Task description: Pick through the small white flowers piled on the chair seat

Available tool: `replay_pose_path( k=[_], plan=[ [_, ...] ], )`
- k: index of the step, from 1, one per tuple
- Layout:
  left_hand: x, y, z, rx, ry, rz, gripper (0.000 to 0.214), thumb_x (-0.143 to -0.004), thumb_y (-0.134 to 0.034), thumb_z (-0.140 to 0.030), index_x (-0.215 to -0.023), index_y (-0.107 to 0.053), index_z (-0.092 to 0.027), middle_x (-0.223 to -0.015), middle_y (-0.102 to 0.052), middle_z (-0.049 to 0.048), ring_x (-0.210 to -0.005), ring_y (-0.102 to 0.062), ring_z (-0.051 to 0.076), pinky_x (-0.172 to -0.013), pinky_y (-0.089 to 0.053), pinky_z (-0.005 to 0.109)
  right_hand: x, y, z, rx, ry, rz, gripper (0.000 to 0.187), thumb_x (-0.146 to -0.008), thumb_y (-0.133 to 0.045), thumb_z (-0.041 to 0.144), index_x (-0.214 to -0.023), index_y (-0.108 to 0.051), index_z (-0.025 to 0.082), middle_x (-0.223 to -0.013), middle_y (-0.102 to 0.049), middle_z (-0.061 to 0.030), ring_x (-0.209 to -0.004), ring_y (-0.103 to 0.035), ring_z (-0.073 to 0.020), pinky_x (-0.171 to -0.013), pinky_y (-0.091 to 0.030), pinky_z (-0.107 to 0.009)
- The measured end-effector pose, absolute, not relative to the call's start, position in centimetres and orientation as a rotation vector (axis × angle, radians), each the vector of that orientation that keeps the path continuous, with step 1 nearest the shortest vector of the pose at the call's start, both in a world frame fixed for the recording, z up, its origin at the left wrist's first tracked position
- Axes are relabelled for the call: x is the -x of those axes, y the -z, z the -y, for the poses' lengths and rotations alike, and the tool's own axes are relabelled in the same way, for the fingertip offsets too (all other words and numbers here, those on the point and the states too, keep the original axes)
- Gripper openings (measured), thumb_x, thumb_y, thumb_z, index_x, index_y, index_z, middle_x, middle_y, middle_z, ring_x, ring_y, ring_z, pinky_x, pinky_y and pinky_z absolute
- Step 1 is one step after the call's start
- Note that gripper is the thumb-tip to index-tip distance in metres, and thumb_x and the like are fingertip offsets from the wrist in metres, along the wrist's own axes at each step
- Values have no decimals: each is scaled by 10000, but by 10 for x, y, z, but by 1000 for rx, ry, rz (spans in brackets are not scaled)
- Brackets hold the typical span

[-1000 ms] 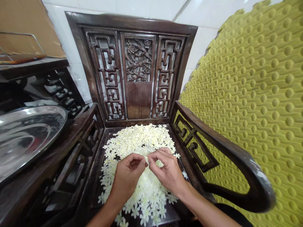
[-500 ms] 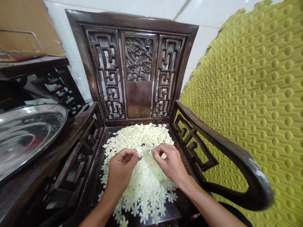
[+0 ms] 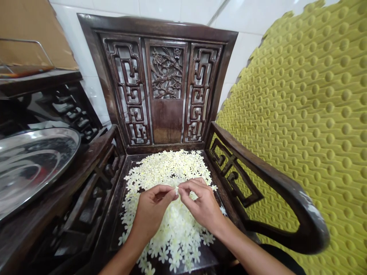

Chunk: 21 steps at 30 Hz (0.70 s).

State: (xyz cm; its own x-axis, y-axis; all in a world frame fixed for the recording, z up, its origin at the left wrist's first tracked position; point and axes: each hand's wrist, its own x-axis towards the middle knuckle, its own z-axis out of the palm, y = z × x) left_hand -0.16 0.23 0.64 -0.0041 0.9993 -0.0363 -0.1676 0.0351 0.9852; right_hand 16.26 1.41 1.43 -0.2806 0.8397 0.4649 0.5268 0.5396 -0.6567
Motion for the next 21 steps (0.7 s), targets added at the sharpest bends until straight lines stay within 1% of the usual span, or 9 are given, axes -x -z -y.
replay_pose_path(
  k=[4, 11, 15, 21],
  plan=[
    [1, -5, -2, -1017, -1254, -1102, 158, -729, -801, -277, -818, -770, -151, -802, -793, 55, -781, -737, 199, -771, -598, 290, -164, -14, -15, 1112, -451, 1948, 130, -913, -590, 148, -847, -676, 219, -717, -683, 14, -684, -594, -162, -759, -391, -327],
    [1, -2, -1, -1015, -1245, -1089, 145, -751, -794, -291, -807, -778, -158, -775, -792, 46, -759, -732, 179, -754, -595, 261, -165, -13, -17, 1129, -438, 1968, 149, -907, -569, 126, -828, -664, 209, -706, -664, 13, -683, -581, -155, -766, -385, -318],
    [1, -3, -2, -1023, -1243, -1090, 153, -755, -792, -298, -807, -775, -155, -769, -789, 44, -755, -729, 174, -747, -594, 250, -165, -15, -17, 1124, -459, 1963, 153, -908, -564, 132, -812, -658, 204, -694, -646, 16, -679, -569, -151, -766, -380, -313],
    [1, -3, -2, -1034, -1237, -1089, 168, -766, -778, -314, -821, -770, -155, -781, -786, 38, -767, -741, 191, -763, -603, 276, -165, -15, -16, 1161, -565, 1918, 158, -902, -575, 129, -800, -669, 206, -702, -645, 25, -698, -571, -152, -760, -382, -304]
  ],
)
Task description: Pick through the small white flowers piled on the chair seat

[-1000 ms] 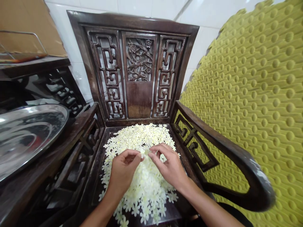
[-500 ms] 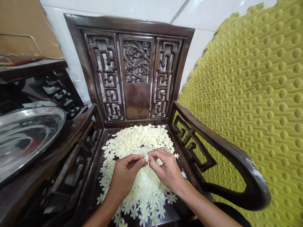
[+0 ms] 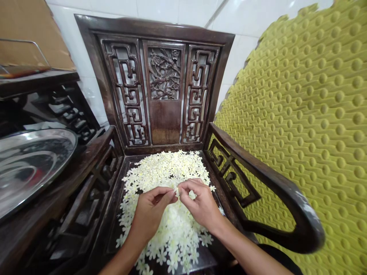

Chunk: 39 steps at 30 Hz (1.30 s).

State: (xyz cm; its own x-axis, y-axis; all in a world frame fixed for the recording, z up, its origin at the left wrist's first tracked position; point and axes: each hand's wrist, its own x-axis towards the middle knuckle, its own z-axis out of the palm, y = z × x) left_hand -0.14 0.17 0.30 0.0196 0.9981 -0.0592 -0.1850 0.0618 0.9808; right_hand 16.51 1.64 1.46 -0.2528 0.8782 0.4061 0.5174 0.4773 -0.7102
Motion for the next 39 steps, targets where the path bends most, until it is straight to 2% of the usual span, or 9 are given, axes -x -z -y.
replay_pose_path(
  k=[6, 12, 16, 23, 30, 37, 39],
  plan=[
    [2, -3, -1, -1081, -1232, -1134, 152, -791, -751, -308, -820, -753, -158, -773, -777, 31, -766, -749, 189, -741, -593, 253, -166, -13, -17, 1155, -583, 1920, 160, -914, -574, 148, -804, -670, 212, -700, -645, 23, -706, -577, -159, -772, -389, -311],
    [1, -7, -1, -1098, -1275, -1188, 119, -769, -737, -260, -717, -703, -159, -672, -739, 8, -687, -736, 174, -663, -577, 227, -164, -17, -15, 1117, -592, 1940, 163, -928, -574, 157, -807, -669, 208, -710, -649, 26, -701, -582, -146, -783, -382, -309],
    [1, -5, -1, -1132, -1303, -1179, 106, -776, -719, -247, -721, -692, -161, -671, -735, 9, -685, -724, 170, -659, -570, 229, -163, -19, -14, 1100, -603, 1956, 122, -925, -594, 182, -841, -677, 213, -725, -660, 26, -705, -591, -145, -779, -383, -306],
    [-2, -5, 2, -1166, -1297, -1144, 91, -792, -703, -236, -745, -692, -160, -708, -740, 18, -705, -711, 167, -681, -568, 241, -162, -19, -13, 1126, -534, 1940, 168, -885, -595, 125, -766, -679, 208, -671, -655, 30, -675, -589, -145, -776, -382, -310],
    [1, -2, -1, -1133, -1302, -1174, 93, -788, -706, -239, -748, -690, -157, -696, -728, 10, -715, -721, 173, -695, -566, 244, -165, -16, -16, 1202, -486, 1854, 162, -864, -582, 108, -742, -627, 204, -717, -671, 18, -690, -591, -161, -744, -383, -315],
    [1, -3, -2, -1111, -1313, -1171, 97, -761, -722, -238, -719, -687, -157, -688, -739, 19, -696, -717, 174, -676, -566, 242, -165, -19, -16, 1139, -533, 1912, 58, -888, -631, 190, -849, -665, 217, -781, -686, 7, -739, -605, -168, -803, -396, -332],
    [1, -4, -1, -1153, -1309, -1159, 93, -768, -716, -235, -723, -693, -158, -700, -745, 24, -691, -703, 165, -671, -563, 239, -163, -19, -14, 1120, -521, 1958, 78, -889, -630, 181, -831, -670, 215, -765, -685, 9, -741, -606, -164, -816, -392, -333]
  ],
)
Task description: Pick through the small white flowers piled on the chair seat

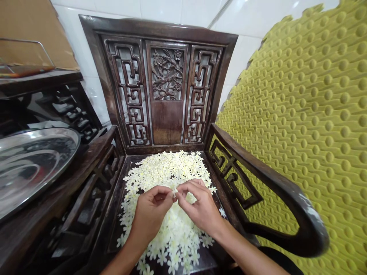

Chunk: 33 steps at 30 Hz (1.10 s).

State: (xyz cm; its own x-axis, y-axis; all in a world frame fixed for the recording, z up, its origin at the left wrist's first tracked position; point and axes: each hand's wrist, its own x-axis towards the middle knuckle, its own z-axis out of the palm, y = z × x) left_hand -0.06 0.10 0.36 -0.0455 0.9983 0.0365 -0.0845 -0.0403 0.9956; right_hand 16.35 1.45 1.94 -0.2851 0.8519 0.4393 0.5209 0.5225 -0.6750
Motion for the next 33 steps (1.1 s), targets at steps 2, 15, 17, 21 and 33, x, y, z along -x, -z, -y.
replay_pose_path(
  k=[2, 15, 17, 21, 33],
  plan=[
    [0, -4, 0, -1175, -1308, -1156, 85, -772, -708, -229, -726, -696, -158, -694, -741, 22, -677, -692, 160, -664, -562, 240, -162, -19, -14, 1115, -505, 1984, 139, -900, -598, 158, -798, -673, 214, -740, -684, 9, -735, -603, -161, -816, -393, -331],
    [2, -5, -1, -1122, -1320, -1207, 71, -750, -719, -217, -728, -685, -158, -678, -732, 14, -687, -718, 176, -675, -562, 248, -170, -14, -23, 1210, -391, 1860, 138, -854, -579, 126, -766, -652, 205, -716, -687, 6, -708, -624, -176, -775, -416, -330],
    [3, -5, -3, -1074, -1334, -1228, 74, -742, -725, -216, -720, -685, -158, -671, -730, 7, -691, -727, 178, -677, -567, 246, -170, -14, -24, 1251, -409, 1865, 151, -881, -582, 149, -760, -652, 206, -724, -690, 6, -704, -623, -175, -779, -410, -333],
    [4, -3, -5, -1010, -1371, -1232, 77, -742, -731, -214, -717, -686, -157, -664, -723, -8, -697, -736, 173, -706, -575, 247, -167, -14, -20, 1288, -472, 1888, 127, -929, -593, 203, -833, -675, 219, -784, -693, 4, -692, -610, -167, -771, -409, -330],
    [2, -7, 0, -1068, -1289, -1116, 119, -772, -744, -264, -741, -709, -154, -705, -746, 23, -715, -728, 188, -710, -590, 280, -162, -14, -13, 1136, -519, 1935, 136, -909, -595, 149, -814, -665, 217, -731, -668, 12, -724, -599, -167, -768, -406, -323]
  ],
)
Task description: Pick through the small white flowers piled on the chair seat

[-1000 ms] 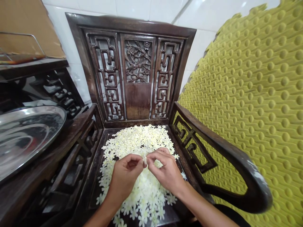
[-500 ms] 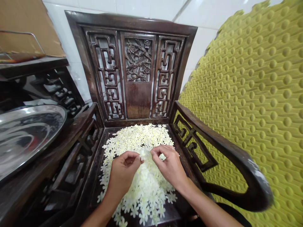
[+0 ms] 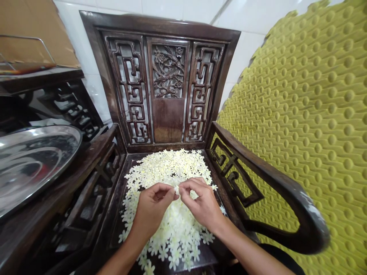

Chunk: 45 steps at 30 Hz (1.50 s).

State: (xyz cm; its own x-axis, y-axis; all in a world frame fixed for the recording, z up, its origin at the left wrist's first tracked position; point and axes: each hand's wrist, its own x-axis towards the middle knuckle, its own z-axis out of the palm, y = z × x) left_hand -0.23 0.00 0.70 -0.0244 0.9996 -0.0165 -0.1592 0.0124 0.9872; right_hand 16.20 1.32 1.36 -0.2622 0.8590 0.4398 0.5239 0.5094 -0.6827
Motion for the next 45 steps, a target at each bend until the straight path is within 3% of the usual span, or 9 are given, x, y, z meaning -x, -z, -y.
replay_pose_path(
  k=[8, 15, 45],
  plan=[
    [3, -7, 1, -1026, -1267, -1058, 149, -778, -762, -293, -799, -721, -151, -753, -759, 36, -744, -729, 193, -757, -599, 311, -164, -12, -15, 1136, -495, 1909, 145, -903, -579, 161, -802, -669, 213, -715, -667, 5, -721, -606, -170, -752, -414, -318],
    [4, -4, 2, -1106, -1267, -1082, 141, -722, -809, -243, -812, -729, -169, -805, -762, 32, -760, -700, 164, -731, -582, 258, -163, -13, -14, 1131, -502, 1909, 135, -902, -592, 150, -811, -665, 218, -713, -661, 15, -714, -600, -168, -750, -408, -316],
    [6, -4, 0, -1098, -1256, -1112, 125, -727, -808, -246, -815, -755, -176, -798, -773, 24, -765, -697, 164, -741, -565, 252, -164, -17, -14, 1076, -564, 1937, 143, -891, -576, 109, -807, -637, 207, -721, -622, 21, -733, -576, -156, -772, -374, -301]
  ],
)
